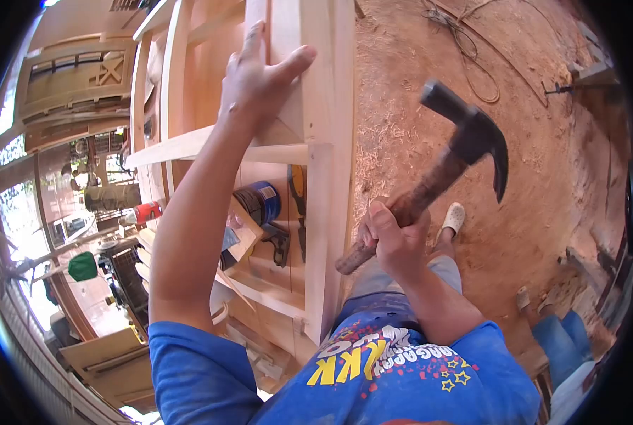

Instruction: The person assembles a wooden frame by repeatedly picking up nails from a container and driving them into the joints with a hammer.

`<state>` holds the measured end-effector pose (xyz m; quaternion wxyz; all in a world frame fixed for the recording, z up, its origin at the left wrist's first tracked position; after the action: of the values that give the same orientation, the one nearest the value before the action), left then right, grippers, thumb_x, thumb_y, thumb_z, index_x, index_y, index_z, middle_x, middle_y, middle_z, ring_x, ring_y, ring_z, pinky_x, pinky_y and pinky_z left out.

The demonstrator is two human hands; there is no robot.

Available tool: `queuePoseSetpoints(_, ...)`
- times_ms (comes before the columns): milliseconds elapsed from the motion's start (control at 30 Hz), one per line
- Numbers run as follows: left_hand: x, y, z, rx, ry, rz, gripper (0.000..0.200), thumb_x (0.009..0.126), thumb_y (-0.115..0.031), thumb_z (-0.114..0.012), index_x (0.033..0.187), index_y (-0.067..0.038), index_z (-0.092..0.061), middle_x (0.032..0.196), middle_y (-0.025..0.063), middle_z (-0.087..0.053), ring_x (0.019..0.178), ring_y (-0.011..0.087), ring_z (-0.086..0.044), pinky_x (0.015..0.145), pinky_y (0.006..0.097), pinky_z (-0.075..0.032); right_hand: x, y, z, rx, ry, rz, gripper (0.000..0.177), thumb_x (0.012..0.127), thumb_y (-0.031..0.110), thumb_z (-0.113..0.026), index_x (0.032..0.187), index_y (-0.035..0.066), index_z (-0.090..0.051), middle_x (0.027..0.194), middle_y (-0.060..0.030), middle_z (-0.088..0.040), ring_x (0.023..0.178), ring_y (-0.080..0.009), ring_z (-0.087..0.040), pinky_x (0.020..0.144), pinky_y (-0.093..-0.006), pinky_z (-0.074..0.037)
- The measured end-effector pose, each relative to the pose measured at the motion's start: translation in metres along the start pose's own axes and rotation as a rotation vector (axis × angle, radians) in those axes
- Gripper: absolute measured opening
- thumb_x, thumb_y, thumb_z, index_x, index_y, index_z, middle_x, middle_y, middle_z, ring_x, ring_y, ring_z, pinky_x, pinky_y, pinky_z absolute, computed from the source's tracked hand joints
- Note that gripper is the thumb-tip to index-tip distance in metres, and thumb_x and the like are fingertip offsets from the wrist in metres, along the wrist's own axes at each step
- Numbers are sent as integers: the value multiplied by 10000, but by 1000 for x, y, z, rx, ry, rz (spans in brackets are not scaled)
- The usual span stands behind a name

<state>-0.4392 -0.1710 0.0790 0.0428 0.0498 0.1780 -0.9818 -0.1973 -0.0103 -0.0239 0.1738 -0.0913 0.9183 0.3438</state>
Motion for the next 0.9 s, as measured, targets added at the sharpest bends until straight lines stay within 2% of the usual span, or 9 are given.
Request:
queuePoseSetpoints(33, 1, -1, 0, -12, 2, 13, 1167, 773, -726, -759, 1664, -79, -373, 1535, 328, -516, 1420, 437, -541, 1173, 502, -435, 0, 2, -4, 52, -18, 55, 98, 1011, 77, -648, 1035, 59, -554, 719, -20, -608, 546, -109, -598, 497, -310, -498)
queuePoseSetpoints(67, -1, -3, 0, -26, 5, 25, 1148, 780, -697, -770, 1654, -54, -393, 1557, 306, -524, 1443, 407, -532, 1186, 490, -420, 5, -20, 3, -152, -54, -172, 165, 997, 29, -639, 951, 98, -497, 632, -14, -526, 492, -120, -540, 483, -332, -492)
queuePoseSetpoints(167, -3, -2, 2, 49, -47, -37, 1164, 779, -726, -757, 1665, -74, -376, 1526, 328, -529, 1441, 426, -526, 1179, 508, -428, 11, 1, -3, -266, 18, -347, 167, 993, 32, -641, 937, 99, -498, 625, -13, -523, 495, -126, -548, 477, -333, -485)
queuePoseSetpoints(300, -10, -9, 8, 24, 7, 30, 1177, 779, -765, -739, 1687, -131, -337, 1511, 331, -513, 1411, 471, -539, 1176, 526, -438, 5, -14, -3, 9, -31, -112, 120, 987, 41, -648, 985, 43, -528, 659, -33, -585, 503, -137, -592, 471, -324, -493)
queuePoseSetpoints(333, -10, -8, 8, 23, 14, 35, 1174, 781, -769, -736, 1687, -136, -337, 1516, 332, -508, 1402, 477, -545, 1176, 527, -438, 11, -18, -2, -270, 17, -251, 135, 967, 27, -650, 965, 48, -517, 642, -33, -568, 477, -140, -575, 457, -321, -480)
queuePoseSetpoints(433, -11, -8, 12, 16, 20, 43, 1163, 793, -788, -718, 1689, -155, -333, 1526, 332, -496, 1380, 490, -562, 1172, 531, -444, 13, 13, -3, -312, 6, -321, 133, 948, 24, -659, 924, 55, -532, 617, -17, -545, 467, -132, -559, 449, -310, -470)
queuePoseSetpoints(567, -17, -7, 15, -11, 34, 53, 1155, 815, -840, -657, 1697, -179, -313, 1514, 324, -497, 1364, 491, -576, 1151, 541, -461, 12, 39, 49, -583, -98, -166, 145, 921, 57, -652, 858, 68, -522, 615, -14, -532, 476, -126, -553, 448, -304, -459)
queuePoseSetpoints(767, -15, -11, 22, -42, 49, 67, 1172, 815, -886, -614, 1698, -180, -306, 1466, 296, -527, 1347, 482, -581, 1136, 546, -462, -33, 122, 183, -1204, -590, -109, 134, 918, 139, -636, 882, 62, -533, 644, -37, -549, 527, -138, -585, 475, -346, -445)
queuePoseSetpoints(900, -16, -11, 20, -27, 51, 97, 1178, 815, -866, -633, 1697, -156, -307, 1467, 284, -534, 1347, 464, -580, 1146, 531, -454, -35, 153, 229, -1121, -664, -197, 157, 953, 163, -633, 968, 47, -529, 650, -64, -569, 477, -170, -584, 432, -367, -477)
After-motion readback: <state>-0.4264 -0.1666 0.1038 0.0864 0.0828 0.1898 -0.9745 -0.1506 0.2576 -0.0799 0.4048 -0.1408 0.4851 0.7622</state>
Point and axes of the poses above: each hand's wrist, its own x-axis towards the middle knuckle, its own z-axis out of the back of the hand, y = z × x, the point moved 2 cm from there along x, towards the middle knuckle
